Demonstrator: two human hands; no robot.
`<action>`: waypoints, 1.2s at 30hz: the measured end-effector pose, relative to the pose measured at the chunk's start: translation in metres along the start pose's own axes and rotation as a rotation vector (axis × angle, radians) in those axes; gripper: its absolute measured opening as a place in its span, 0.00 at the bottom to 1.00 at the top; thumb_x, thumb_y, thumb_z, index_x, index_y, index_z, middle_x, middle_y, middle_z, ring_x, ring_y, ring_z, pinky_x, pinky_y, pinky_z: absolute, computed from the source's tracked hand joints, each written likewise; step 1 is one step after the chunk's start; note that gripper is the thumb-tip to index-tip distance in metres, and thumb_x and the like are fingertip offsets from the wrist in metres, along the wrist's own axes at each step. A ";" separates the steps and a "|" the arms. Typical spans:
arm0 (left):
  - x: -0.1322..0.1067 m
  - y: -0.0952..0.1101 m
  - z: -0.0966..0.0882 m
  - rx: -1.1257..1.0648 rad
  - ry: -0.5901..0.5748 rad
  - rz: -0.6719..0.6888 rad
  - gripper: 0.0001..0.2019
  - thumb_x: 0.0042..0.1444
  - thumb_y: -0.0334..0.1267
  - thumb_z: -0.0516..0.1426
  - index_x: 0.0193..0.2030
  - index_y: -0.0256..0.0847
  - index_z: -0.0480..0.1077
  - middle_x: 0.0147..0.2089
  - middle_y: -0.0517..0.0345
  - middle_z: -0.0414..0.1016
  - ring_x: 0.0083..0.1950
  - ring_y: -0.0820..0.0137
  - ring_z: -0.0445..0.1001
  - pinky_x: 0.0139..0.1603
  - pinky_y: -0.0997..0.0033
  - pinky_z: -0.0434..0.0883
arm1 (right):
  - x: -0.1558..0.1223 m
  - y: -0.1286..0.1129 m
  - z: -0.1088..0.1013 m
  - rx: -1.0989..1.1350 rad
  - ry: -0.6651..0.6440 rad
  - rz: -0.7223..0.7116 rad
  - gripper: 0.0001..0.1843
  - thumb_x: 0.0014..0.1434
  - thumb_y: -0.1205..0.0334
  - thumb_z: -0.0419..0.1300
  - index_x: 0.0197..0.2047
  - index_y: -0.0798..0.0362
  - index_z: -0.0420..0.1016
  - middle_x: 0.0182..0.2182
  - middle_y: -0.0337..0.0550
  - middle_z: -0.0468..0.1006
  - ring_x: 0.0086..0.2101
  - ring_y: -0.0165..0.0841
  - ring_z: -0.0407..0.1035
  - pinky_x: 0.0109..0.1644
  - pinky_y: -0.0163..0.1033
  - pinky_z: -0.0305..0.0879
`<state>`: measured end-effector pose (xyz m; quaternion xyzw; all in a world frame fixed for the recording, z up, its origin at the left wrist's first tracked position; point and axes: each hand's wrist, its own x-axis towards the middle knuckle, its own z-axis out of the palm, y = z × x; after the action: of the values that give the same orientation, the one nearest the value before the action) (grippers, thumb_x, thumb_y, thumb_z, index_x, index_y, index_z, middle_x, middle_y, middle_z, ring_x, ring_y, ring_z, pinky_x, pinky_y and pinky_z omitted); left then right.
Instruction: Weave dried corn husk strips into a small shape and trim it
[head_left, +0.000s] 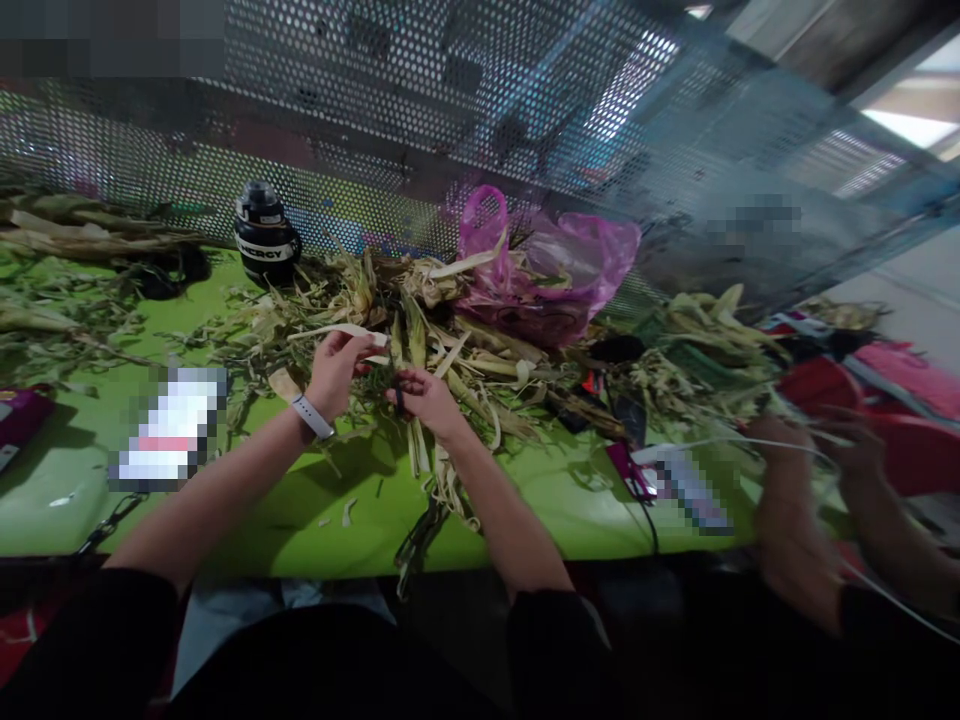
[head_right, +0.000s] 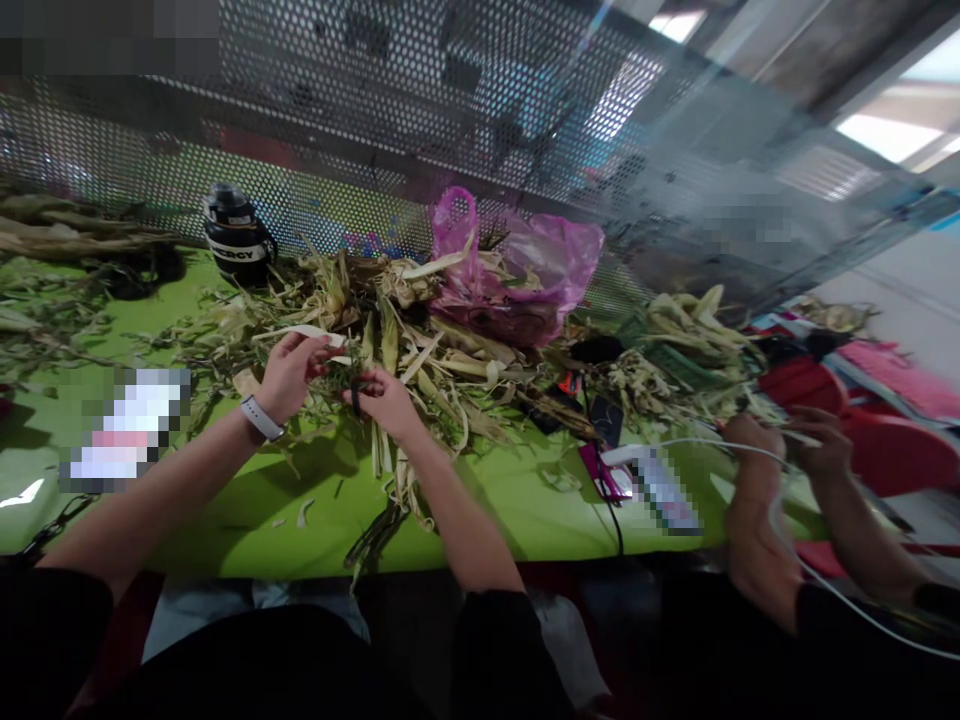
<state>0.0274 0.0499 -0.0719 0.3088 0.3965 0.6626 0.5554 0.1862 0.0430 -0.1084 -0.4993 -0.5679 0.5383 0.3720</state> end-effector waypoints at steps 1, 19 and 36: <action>0.000 0.007 0.000 0.022 -0.032 -0.007 0.09 0.43 0.37 0.65 0.30 0.39 0.70 0.32 0.56 0.77 0.30 0.70 0.76 0.21 0.78 0.59 | 0.002 0.004 -0.004 -0.143 -0.031 0.006 0.24 0.40 0.52 0.69 0.39 0.53 0.70 0.24 0.33 0.71 0.22 0.26 0.64 0.25 0.32 0.62; 0.001 0.132 -0.044 0.116 -0.672 -0.038 0.10 0.47 0.39 0.48 0.18 0.40 0.60 0.11 0.63 0.48 0.13 0.79 0.46 0.17 0.72 0.48 | 0.000 -0.012 -0.028 0.241 -0.367 0.233 0.25 0.44 0.58 0.70 0.43 0.56 0.67 0.27 0.42 0.81 0.15 0.21 0.65 0.14 0.24 0.53; 0.024 0.147 -0.075 0.016 -0.301 0.150 0.16 0.56 0.41 0.41 0.18 0.40 0.52 0.14 0.63 0.38 0.20 0.76 0.35 0.25 0.69 0.43 | 0.000 -0.004 -0.002 0.445 -0.401 0.389 0.19 0.49 0.68 0.67 0.44 0.56 0.68 0.30 0.43 0.81 0.13 0.17 0.60 0.13 0.20 0.54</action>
<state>-0.1136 0.0496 0.0178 0.4377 0.2900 0.6453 0.5549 0.1871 0.0436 -0.1042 -0.3893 -0.3929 0.7968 0.2433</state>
